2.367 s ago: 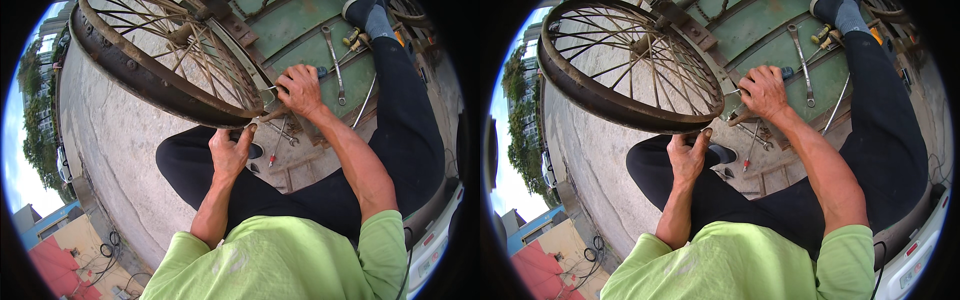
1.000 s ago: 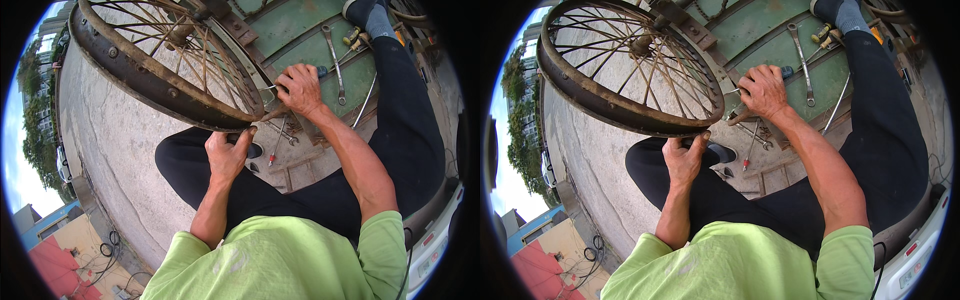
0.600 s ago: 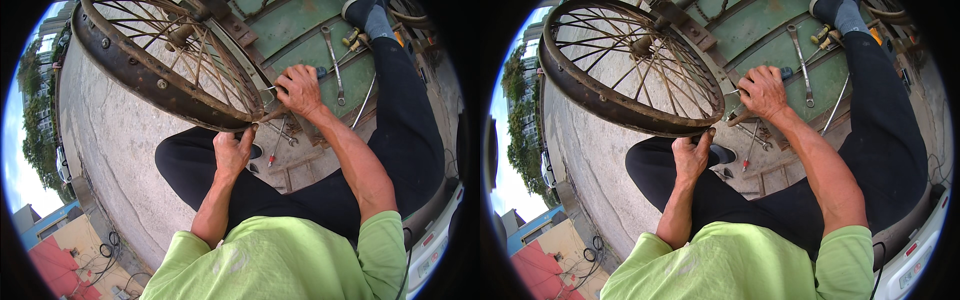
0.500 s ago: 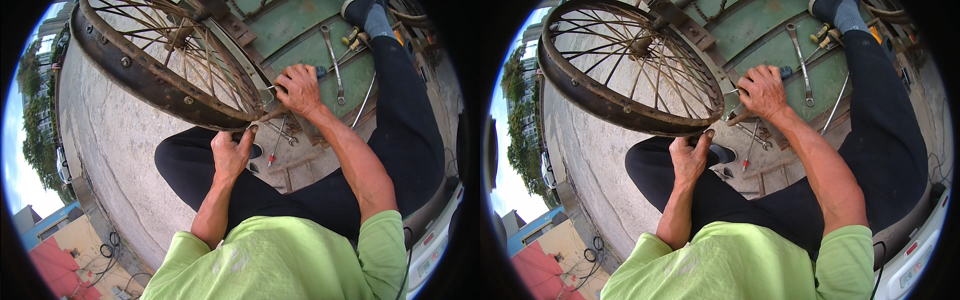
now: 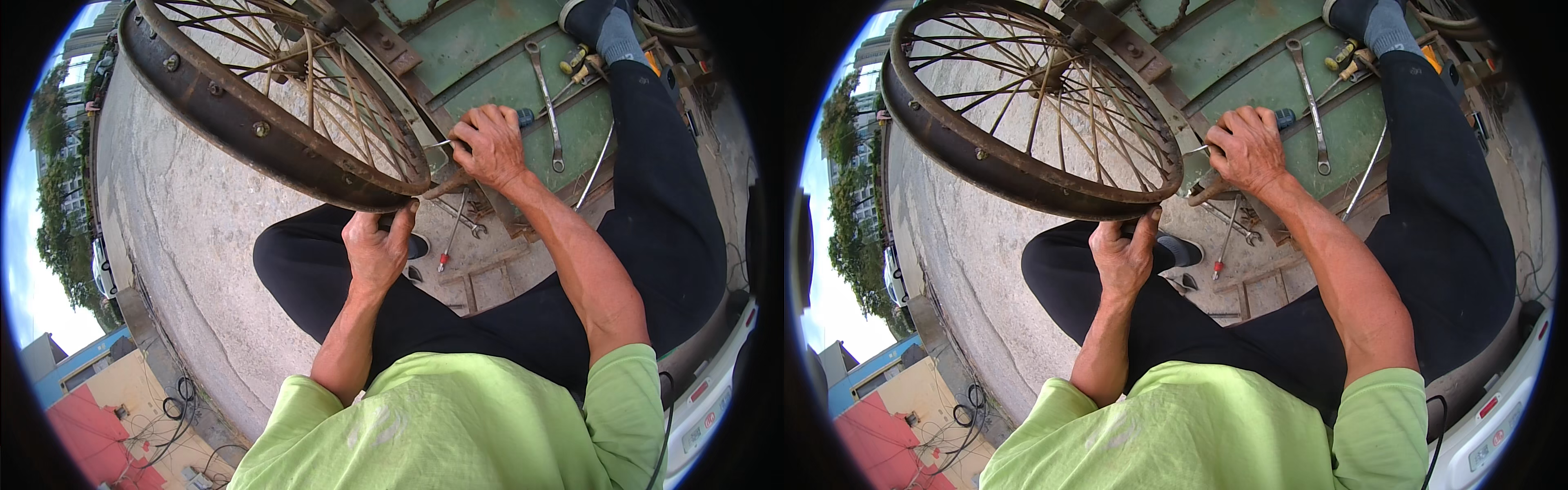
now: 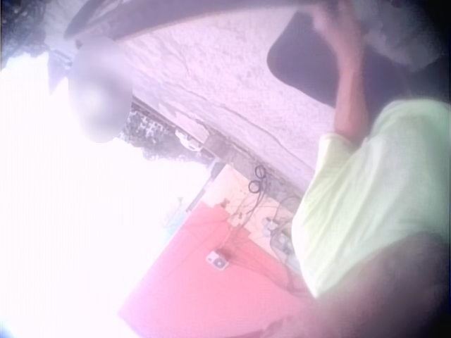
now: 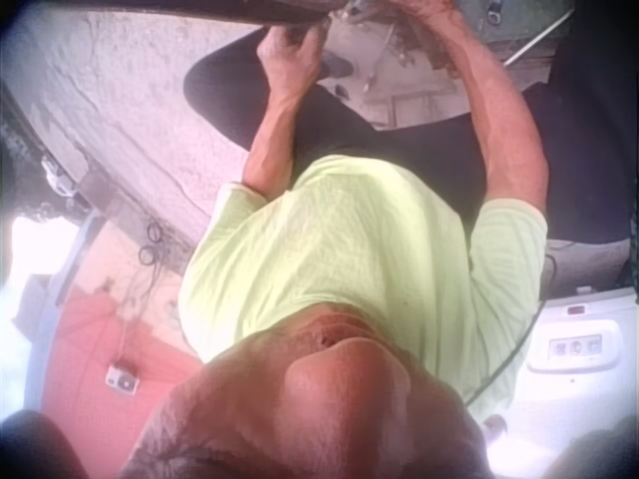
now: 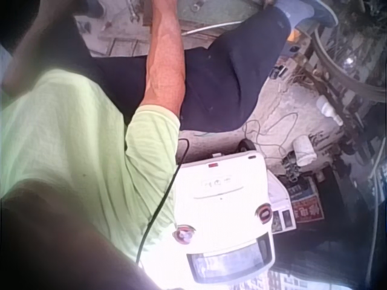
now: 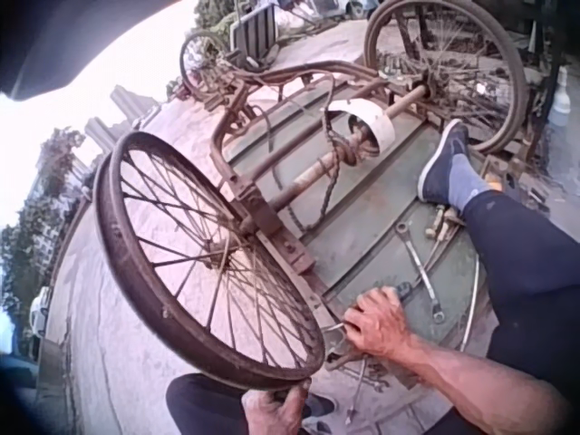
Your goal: The person sits on the ground and uses a wrench to tighten the nuts on a bicycle wheel rim. They rotate the wheel to access different nuts and continue tightening them throughout the clip.
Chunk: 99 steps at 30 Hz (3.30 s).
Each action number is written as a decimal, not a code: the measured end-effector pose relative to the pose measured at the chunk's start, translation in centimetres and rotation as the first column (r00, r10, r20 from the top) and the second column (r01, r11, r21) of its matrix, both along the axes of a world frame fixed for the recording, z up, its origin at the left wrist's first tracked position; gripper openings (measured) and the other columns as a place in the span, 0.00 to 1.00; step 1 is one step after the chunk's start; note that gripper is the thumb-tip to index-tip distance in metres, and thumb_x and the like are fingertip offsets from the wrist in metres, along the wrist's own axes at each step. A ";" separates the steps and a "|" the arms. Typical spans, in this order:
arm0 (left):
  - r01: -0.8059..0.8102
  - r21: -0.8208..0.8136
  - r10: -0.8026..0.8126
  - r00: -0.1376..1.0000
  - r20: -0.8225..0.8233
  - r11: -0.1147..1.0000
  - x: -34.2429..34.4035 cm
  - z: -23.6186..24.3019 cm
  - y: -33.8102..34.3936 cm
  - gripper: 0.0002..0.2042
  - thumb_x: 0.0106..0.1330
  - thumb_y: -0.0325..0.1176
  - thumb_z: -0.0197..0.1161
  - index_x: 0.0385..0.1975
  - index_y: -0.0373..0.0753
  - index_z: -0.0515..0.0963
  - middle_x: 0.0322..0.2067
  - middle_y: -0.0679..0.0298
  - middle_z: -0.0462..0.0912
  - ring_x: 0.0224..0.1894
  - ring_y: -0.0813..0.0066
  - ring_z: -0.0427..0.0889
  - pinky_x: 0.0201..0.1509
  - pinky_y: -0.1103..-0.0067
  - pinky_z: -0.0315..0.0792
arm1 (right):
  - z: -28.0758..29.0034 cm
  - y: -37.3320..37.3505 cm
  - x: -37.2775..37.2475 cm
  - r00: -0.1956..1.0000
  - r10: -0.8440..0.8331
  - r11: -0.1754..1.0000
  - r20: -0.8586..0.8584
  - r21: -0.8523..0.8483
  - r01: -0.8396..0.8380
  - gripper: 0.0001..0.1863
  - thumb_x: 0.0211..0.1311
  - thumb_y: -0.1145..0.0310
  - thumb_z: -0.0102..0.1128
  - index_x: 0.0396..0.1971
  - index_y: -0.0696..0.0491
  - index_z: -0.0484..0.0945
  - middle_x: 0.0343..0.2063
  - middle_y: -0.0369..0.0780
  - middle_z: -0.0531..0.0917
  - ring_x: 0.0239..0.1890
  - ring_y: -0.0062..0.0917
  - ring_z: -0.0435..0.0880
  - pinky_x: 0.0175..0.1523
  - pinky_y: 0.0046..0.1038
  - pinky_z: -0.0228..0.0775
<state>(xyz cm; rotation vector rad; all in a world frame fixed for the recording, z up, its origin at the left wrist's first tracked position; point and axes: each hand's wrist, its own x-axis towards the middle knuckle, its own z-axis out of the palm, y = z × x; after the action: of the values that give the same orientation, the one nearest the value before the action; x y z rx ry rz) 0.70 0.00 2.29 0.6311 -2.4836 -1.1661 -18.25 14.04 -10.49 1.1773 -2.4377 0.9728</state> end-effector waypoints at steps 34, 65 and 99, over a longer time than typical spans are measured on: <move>-0.116 0.081 0.117 0.993 -0.012 0.990 -0.5 3.0 0.3 0.10 0.65 0.27 0.76 0.43 0.33 0.86 0.29 0.60 0.89 0.30 0.75 0.86 0.38 0.77 0.78 | -0.2 0.2 0.0 0.999 0.011 1.000 0.046 0.005 -0.011 0.09 0.50 0.67 0.71 0.34 0.46 0.86 0.38 0.34 0.81 0.50 0.33 0.79 0.62 0.43 0.63; 0.005 -0.007 -0.002 0.949 0.316 1.000 -0.3 -3.7 -1.8 0.21 0.69 0.34 0.76 0.58 0.32 0.84 0.37 0.52 0.92 0.39 0.73 0.89 0.48 0.73 0.80 | -0.1 0.0 0.0 1.000 0.005 1.000 0.027 -0.019 -0.004 0.07 0.51 0.65 0.71 0.32 0.45 0.85 0.37 0.33 0.81 0.49 0.32 0.79 0.61 0.43 0.63; 0.028 -0.005 -0.028 1.000 -0.011 1.000 -0.3 3.6 -0.1 0.08 0.65 0.25 0.76 0.42 0.33 0.88 0.32 0.59 0.89 0.32 0.70 0.85 0.40 0.75 0.78 | 0.2 0.4 0.0 1.000 -0.014 0.999 0.012 -0.036 0.014 0.06 0.52 0.66 0.70 0.31 0.45 0.85 0.36 0.33 0.82 0.47 0.31 0.80 0.60 0.42 0.64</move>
<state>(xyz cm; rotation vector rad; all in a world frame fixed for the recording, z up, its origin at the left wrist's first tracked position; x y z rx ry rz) 0.40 -0.15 5.88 0.5892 -2.4929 -1.1696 -18.29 14.41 -10.33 1.1447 -2.4240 1.0181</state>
